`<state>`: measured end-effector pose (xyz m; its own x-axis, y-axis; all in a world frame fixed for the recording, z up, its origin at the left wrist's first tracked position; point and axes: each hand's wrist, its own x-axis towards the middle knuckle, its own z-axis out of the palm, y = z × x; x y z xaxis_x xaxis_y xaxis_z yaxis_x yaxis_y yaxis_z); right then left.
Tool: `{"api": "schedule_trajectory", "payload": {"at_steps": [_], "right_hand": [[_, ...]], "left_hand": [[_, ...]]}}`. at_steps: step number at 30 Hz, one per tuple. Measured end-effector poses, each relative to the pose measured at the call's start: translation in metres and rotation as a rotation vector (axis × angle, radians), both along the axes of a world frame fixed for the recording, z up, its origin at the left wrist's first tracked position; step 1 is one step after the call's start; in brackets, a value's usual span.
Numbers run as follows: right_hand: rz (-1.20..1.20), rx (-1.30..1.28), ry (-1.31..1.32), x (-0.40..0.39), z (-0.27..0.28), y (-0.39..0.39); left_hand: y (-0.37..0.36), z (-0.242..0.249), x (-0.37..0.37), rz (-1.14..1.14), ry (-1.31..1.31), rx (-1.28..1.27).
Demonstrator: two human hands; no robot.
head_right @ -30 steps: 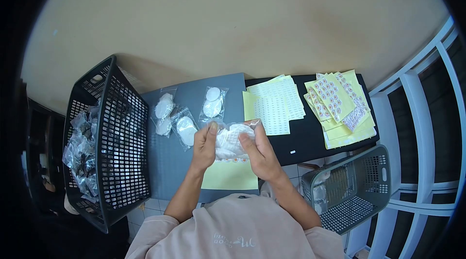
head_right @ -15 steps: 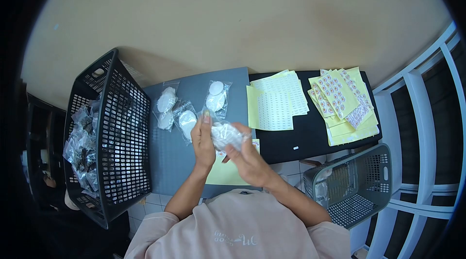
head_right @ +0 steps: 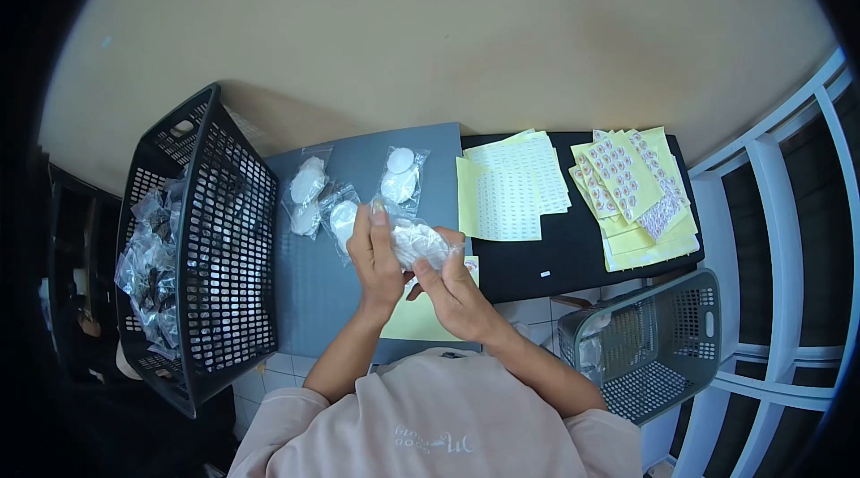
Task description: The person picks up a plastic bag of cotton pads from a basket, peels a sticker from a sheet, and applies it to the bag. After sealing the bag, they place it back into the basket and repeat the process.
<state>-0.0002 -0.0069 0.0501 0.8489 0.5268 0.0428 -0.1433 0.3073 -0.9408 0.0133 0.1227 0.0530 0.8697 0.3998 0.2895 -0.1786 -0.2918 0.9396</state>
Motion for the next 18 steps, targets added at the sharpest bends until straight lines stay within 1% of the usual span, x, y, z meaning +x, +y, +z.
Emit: {"api": "schedule_trajectory", "payload": {"at_steps": [2,3,4,5,6,7,8,9,10,11,12,14,15,16,18], "right_hand": [[-0.073,-0.068,-0.091,-0.002,-0.002,0.000],[-0.070,-0.066,-0.086,0.001,-0.002,-0.002],[-0.016,-0.078,-0.047,0.009,0.000,-0.008],[0.038,-0.093,-0.011,0.016,0.002,-0.015],[0.036,-0.095,-0.011,0.022,0.001,-0.021],[0.022,-0.074,0.042,0.028,0.000,-0.027],[0.010,-0.053,0.093,0.031,-0.001,-0.029],[-0.038,-0.021,0.105,0.031,0.002,-0.030],[-0.032,-0.021,0.107,0.031,0.004,-0.030],[-0.027,-0.006,0.131,0.030,0.006,-0.030],[-0.024,0.011,0.153,0.030,0.006,-0.029],[-0.014,0.040,0.200,0.027,0.005,-0.027],[-0.005,0.069,0.245,0.026,0.005,-0.025],[-0.004,0.070,0.244,0.023,0.007,-0.022],[0.001,0.043,0.150,0.014,0.012,-0.017]], "left_hand": [[-0.002,-0.007,-0.001,0.002,-0.010,-0.034],[0.005,-0.015,0.003,-0.027,-0.017,-0.024],[0.012,-0.010,0.002,-0.027,-0.010,-0.022],[0.018,-0.002,0.002,-0.113,0.130,-0.224],[0.025,0.003,0.002,-0.199,0.267,-0.427],[0.035,0.004,0.000,-0.283,0.281,-0.489],[0.044,0.002,0.000,-0.282,0.280,-0.490],[0.052,-0.004,0.000,-0.371,0.278,-0.490],[0.054,-0.002,0.000,-0.458,0.279,-0.488],[0.052,0.008,-0.003,-0.425,0.294,-0.365],[0.053,0.008,-0.006,-0.421,0.296,-0.364],[0.056,0.010,-0.010,-0.657,0.314,-0.371],[0.052,0.014,-0.011,-0.595,0.379,-0.363],[0.049,0.013,-0.010,-0.594,0.378,-0.361],[0.046,0.006,-0.013,-0.613,0.355,-0.383]]}}
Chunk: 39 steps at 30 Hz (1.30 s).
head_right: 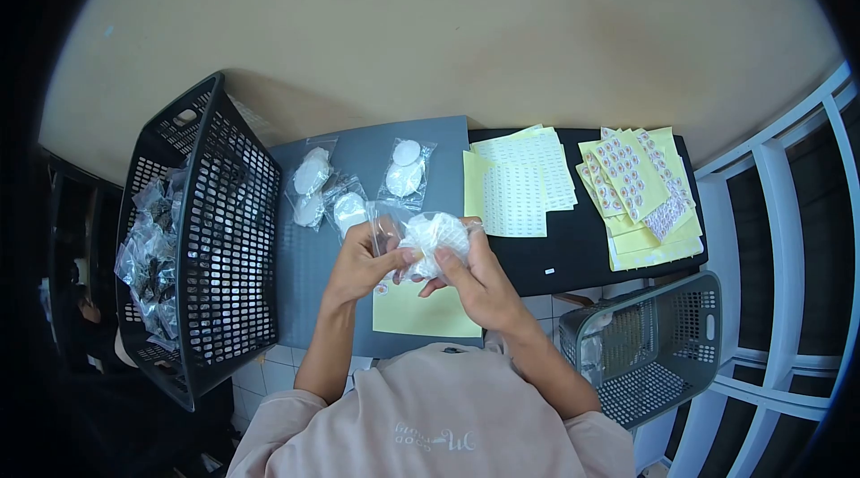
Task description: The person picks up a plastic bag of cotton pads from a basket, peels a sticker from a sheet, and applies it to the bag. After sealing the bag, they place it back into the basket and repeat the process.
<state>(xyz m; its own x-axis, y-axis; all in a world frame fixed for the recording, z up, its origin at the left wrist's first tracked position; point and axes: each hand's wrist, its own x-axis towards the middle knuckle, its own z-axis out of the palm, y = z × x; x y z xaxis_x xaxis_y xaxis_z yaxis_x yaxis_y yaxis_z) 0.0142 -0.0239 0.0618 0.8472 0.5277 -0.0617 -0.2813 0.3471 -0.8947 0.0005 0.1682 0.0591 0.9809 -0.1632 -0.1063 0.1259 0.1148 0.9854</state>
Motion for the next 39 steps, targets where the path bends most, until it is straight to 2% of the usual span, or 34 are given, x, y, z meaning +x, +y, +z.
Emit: {"api": "schedule_trajectory", "payload": {"at_steps": [2,4,7,10,12,13,14,16,17,18,20,21,22,24,26,28,30,32,34,36,38,39], "right_hand": [[0.038,-0.032,-0.013,0.004,-0.002,-0.009],[0.094,0.051,0.074,0.011,-0.001,-0.014],[0.056,-0.005,0.028,0.007,-0.005,-0.010],[0.036,-0.026,-0.007,0.006,-0.003,-0.020],[-0.126,-0.198,-0.285,0.010,-0.001,-0.024],[-0.299,-0.204,-0.391,0.010,0.006,-0.020],[-0.301,-0.203,-0.394,0.013,0.007,-0.020],[-0.447,-0.515,-0.950,0.015,0.006,-0.021],[-0.436,-0.492,-0.903,0.009,0.002,-0.014],[-0.429,-0.493,-0.899,0.005,0.001,-0.009],[-0.298,-0.740,-1.137,0.001,0.002,-0.001],[-0.232,-0.774,-1.145,-0.001,0.003,0.001],[-0.225,-0.771,-1.144,-0.002,0.003,0.000],[-0.168,-0.604,-0.887,-0.001,0.006,-0.008],[-0.228,-0.627,-0.794,0.001,0.007,-0.013],[-0.431,-0.250,-0.061,0.010,-0.004,-0.009],[-0.399,-0.207,-0.053,0.019,-0.011,-0.008],[-0.174,-0.333,-0.098,0.022,-0.021,-0.005],[-0.182,-0.314,-0.058,0.021,-0.025,0.002],[-0.231,-0.202,-0.200,0.022,-0.023,0.009],[-0.215,-0.209,-0.204,0.022,-0.024,0.012],[-0.173,-0.234,-0.166,0.023,-0.027,0.012]], "left_hand": [[-0.002,-0.003,-0.002,0.008,-0.009,-0.001],[-0.009,-0.008,-0.008,0.021,-0.017,-0.005],[-0.014,-0.017,-0.008,0.109,-0.101,-0.092],[-0.005,-0.023,-0.007,-0.005,-0.141,0.029],[0.001,-0.026,0.004,0.278,-0.206,0.039],[0.006,-0.026,0.006,0.445,-0.194,0.129],[0.005,-0.026,0.007,0.445,-0.198,0.129],[-0.001,-0.029,0.002,0.402,-0.144,-0.110],[-0.014,-0.025,-0.004,0.251,-0.181,-0.255],[-0.022,-0.024,-0.007,0.256,-0.176,-0.256],[-0.034,-0.020,-0.008,0.344,0.081,-0.402],[-0.037,-0.012,-0.001,0.471,0.108,-0.389],[-0.031,-0.018,0.001,0.478,0.110,-0.389],[-0.018,-0.035,0.005,0.439,0.062,-0.336],[-0.020,-0.026,0.003,0.449,0.047,-0.385],[-0.019,-0.032,0.002,0.368,-0.011,-0.247],[-0.021,-0.026,-0.001,0.306,-0.030,-0.154],[-0.024,-0.026,-0.003,0.246,-0.042,-0.062],[-0.025,-0.035,-0.001,0.299,-0.068,-0.175],[-0.019,-0.042,-0.001,0.297,-0.046,-0.212],[-0.012,-0.045,-0.006,0.231,0.076,-0.197],[-0.009,-0.043,-0.009,0.261,0.046,-0.060]]}}
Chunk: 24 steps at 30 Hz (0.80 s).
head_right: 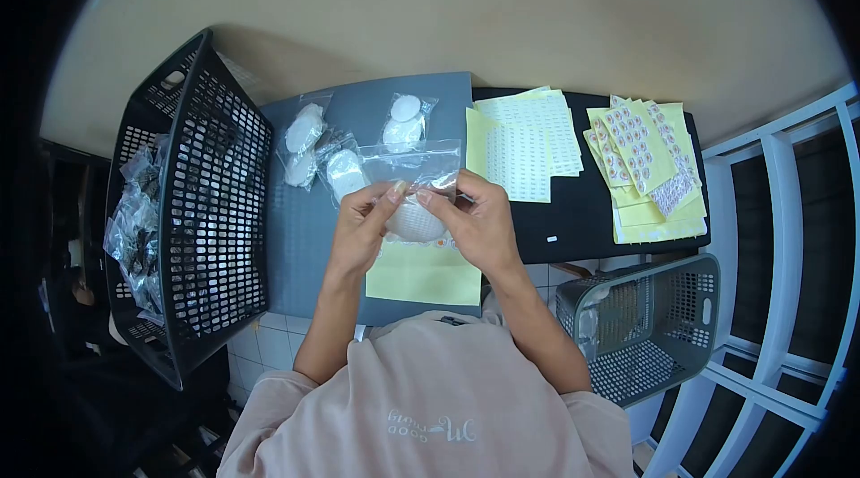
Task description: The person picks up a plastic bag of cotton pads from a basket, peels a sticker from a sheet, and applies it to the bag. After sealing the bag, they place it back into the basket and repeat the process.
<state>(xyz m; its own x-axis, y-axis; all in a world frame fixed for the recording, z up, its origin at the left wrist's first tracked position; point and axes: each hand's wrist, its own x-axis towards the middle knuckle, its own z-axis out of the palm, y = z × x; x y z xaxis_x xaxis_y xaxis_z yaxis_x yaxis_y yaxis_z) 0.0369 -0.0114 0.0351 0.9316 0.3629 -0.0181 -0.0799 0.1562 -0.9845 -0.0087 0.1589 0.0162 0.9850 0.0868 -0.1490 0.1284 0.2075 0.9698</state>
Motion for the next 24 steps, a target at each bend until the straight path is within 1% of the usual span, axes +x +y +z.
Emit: {"api": "schedule_trajectory", "payload": {"at_steps": [1,2,3,4,5,7,8,10,11,12,13,14,15,19,21,22,23,24], "right_hand": [[0.035,-0.025,0.044,0.000,-0.003,0.000],[0.038,-0.028,0.052,-0.003,-0.008,0.002],[-0.064,-0.052,0.005,-0.007,-0.014,0.004],[-0.166,-0.074,-0.045,-0.010,-0.021,0.006],[-0.161,-0.075,-0.040,-0.012,-0.032,-0.001],[-0.103,-0.507,-0.182,-0.015,-0.063,-0.026],[-0.093,-0.541,-0.206,-0.019,-0.077,-0.029],[-0.062,-0.579,-0.212,-0.031,-0.094,-0.030],[-0.034,-0.613,-0.225,-0.035,-0.099,-0.029],[0.007,-0.667,-0.264,-0.038,-0.104,-0.027],[0.011,-0.667,-0.263,-0.040,-0.105,-0.023],[-0.001,-0.716,-0.300,-0.042,-0.105,-0.017],[-0.013,-0.764,-0.338,-0.043,-0.105,-0.013],[-0.011,-0.795,-0.413,-0.042,-0.118,-0.007],[0.026,-0.809,-0.423,-0.042,-0.116,-0.005],[0.028,-0.809,-0.423,-0.042,-0.117,-0.005],[0.036,-0.797,-0.433,-0.042,-0.119,-0.004],[0.044,-0.784,-0.444,-0.040,-0.120,-0.003]], "left_hand": [[0.005,-0.003,-0.002,0.000,0.006,-0.002],[0.013,-0.008,-0.005,0.061,-0.032,0.060],[0.021,-0.013,-0.009,0.123,-0.069,0.125],[0.031,-0.016,-0.011,0.204,-0.053,0.067],[0.042,-0.019,-0.015,0.209,-0.047,0.067],[0.063,-0.027,-0.026,0.377,-0.005,-0.095],[0.070,-0.035,-0.032,0.382,0.000,-0.097],[0.077,-0.048,-0.042,0.484,0.064,-0.202],[0.075,-0.053,-0.045,0.487,0.066,-0.203],[0.071,-0.058,-0.048,0.442,0.083,-0.207],[0.066,-0.062,-0.050,0.396,0.100,-0.211],[0.062,-0.068,-0.051,0.386,0.156,-0.188],[0.056,-0.072,-0.050,0.390,0.156,-0.189],[0.032,-0.089,-0.041,0.360,0.111,-0.233],[0.026,-0.100,-0.036,0.297,0.191,-0.363],[0.021,-0.092,-0.032,0.249,0.230,-0.383],[0.020,-0.096,-0.029,0.251,0.229,-0.384],[0.019,-0.103,-0.027,0.208,0.288,-0.380]]}}
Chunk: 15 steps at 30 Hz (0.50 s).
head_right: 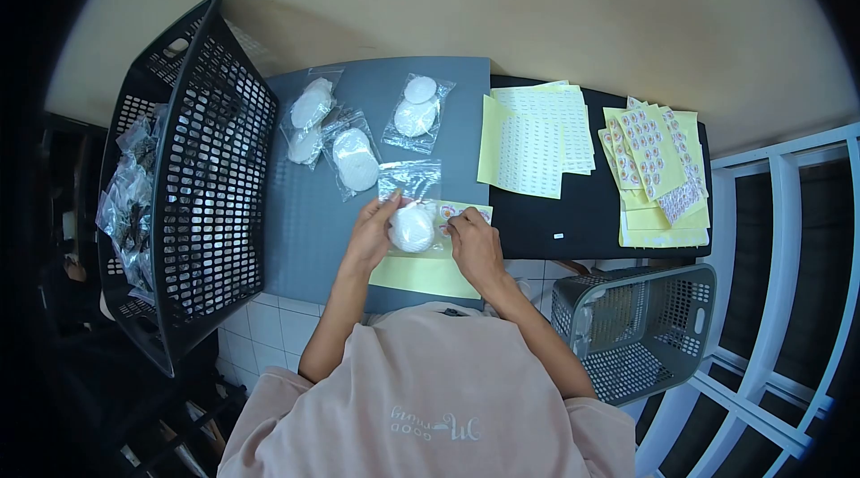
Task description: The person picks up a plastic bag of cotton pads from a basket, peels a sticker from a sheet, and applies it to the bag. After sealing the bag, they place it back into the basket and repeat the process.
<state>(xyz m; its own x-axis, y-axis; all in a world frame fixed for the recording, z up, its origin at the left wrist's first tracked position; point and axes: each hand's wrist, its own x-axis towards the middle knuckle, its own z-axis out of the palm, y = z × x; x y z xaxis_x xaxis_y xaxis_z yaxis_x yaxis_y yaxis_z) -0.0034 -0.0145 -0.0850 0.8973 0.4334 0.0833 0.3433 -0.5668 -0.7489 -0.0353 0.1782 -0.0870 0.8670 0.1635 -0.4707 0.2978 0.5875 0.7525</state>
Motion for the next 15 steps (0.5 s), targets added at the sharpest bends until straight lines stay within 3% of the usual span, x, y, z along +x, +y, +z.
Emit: {"api": "schedule_trajectory", "payload": {"at_steps": [15], "right_hand": [[0.159,-0.121,0.047,-0.010,0.012,-0.008]], "left_hand": [[0.000,-0.008,0.009,0.108,0.069,-0.295]]}}
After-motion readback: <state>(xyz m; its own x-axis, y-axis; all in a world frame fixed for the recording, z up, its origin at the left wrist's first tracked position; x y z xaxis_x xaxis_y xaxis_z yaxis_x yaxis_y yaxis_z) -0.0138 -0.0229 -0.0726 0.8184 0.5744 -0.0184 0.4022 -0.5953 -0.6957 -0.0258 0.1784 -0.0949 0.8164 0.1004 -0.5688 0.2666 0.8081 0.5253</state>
